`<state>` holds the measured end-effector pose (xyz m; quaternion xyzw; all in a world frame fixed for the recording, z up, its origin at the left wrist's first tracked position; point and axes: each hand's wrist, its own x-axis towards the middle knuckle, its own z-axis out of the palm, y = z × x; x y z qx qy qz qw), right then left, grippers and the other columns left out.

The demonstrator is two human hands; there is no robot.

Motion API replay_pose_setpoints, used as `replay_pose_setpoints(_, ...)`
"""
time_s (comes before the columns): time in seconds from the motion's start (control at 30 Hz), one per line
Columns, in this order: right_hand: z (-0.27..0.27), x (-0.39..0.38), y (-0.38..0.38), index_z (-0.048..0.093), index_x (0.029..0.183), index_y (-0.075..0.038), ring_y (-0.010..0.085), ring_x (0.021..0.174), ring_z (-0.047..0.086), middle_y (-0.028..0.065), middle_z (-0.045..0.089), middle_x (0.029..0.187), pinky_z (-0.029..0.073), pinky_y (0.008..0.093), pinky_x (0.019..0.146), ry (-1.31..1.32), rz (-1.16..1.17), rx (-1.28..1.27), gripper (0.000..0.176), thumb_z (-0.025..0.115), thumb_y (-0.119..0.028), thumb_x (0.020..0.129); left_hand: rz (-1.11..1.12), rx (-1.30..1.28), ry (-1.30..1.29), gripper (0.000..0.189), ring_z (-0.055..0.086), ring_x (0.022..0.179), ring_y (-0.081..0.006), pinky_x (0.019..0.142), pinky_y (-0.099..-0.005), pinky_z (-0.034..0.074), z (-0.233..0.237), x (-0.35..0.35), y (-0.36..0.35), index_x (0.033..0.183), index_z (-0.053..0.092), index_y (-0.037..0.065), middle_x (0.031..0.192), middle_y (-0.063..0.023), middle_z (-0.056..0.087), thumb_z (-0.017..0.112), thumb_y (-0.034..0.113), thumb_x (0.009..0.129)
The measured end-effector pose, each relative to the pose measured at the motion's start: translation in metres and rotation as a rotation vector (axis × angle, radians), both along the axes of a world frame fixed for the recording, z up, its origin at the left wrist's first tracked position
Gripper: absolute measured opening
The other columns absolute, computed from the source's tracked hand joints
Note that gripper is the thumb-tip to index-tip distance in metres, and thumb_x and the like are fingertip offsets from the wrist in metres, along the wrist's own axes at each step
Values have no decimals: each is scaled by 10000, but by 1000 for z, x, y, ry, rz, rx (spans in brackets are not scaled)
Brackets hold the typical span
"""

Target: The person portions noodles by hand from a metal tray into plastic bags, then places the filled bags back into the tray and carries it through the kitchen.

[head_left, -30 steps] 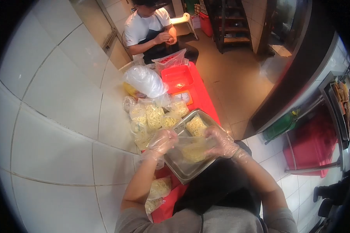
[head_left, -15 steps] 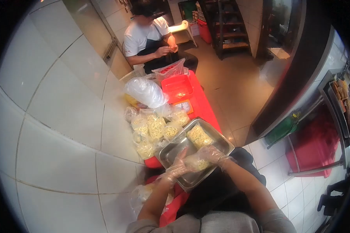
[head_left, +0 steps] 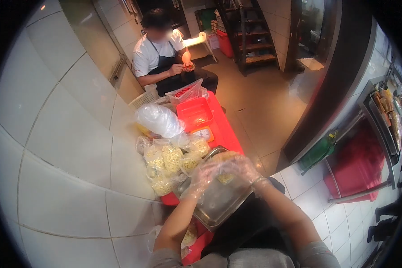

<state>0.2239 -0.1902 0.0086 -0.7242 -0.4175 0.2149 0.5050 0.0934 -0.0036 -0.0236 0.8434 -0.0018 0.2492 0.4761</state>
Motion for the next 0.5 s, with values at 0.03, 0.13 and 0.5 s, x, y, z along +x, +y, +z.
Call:
replay_pose_setpoints(0.03,-11,-2,-6,711,1057,-105,305,1038,616,152,668,1116,485,386,881,-80,-1,-55,299,645,-351,900,16,44,76,181,673,935,-213,832,-324,524,-5,-7,-4,1026,722,48,975,-86,712,609,138,916)
replay_pose_setpoints(0.13,-33,-11,-5,701,1089,-112,324,1036,612,168,661,1132,474,412,886,193,57,-145,422,616,-469,880,172,47,141,220,673,707,-198,689,-324,537,-2,-23,-28,1039,701,41,783,-68,699,541,168,958)
replay_pose_setpoints(0.5,-36,12,38,653,1095,-67,408,1017,615,226,663,1043,478,494,879,-52,-120,-553,399,429,-365,954,510,-112,447,452,628,910,-383,803,-435,474,0,23,-29,1122,590,-17,926,-236,648,509,392,948)
